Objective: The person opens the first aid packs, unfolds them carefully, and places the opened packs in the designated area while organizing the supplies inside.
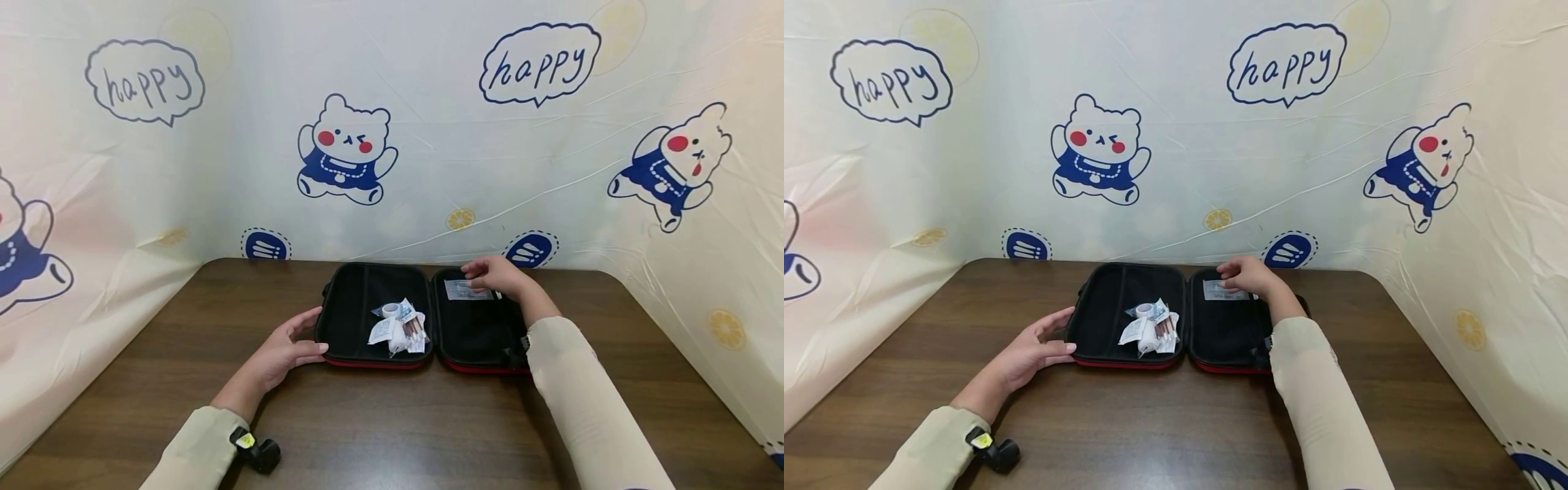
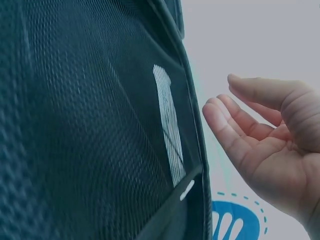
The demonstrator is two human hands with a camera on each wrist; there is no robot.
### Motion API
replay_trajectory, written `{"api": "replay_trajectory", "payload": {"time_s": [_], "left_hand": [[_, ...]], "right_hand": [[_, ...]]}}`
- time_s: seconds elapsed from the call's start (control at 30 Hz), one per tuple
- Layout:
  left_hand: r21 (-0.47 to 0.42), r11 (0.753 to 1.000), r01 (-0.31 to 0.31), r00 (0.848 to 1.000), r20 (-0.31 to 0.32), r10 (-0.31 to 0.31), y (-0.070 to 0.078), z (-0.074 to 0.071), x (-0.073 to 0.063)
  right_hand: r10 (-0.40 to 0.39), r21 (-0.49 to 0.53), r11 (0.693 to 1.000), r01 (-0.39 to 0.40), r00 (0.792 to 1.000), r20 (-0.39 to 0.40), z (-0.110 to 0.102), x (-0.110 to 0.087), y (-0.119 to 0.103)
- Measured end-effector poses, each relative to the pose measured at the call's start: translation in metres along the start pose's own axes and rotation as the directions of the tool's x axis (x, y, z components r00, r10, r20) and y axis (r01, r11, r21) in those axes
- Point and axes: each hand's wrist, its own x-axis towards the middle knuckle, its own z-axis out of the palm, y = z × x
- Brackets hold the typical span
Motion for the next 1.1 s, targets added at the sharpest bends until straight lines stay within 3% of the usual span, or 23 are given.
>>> {"api": "replay_trajectory", "payload": {"time_s": [0.4,0.87,1.1], "left_hand": [[0.002,1.0,0.003,1.0,0.001,-0.003,-0.001,0.0,0.0],[0.004,1.0,-0.009,1.0,0.008,0.009,-0.002,-0.001,0.001],[0.008,1.0,-0.009,1.0,0.01,0.009,-0.001,-0.002,0.001]], "right_hand": [[-0.03,0.025,0.999,0.029,0.998,0.057,0.026,0.01,-0.019],[-0.005,0.1,0.995,-0.012,0.985,0.171,0.051,0.026,-0.038],[0.001,0.086,0.996,-0.021,0.974,0.225,0.061,0.031,-0.042]]}}
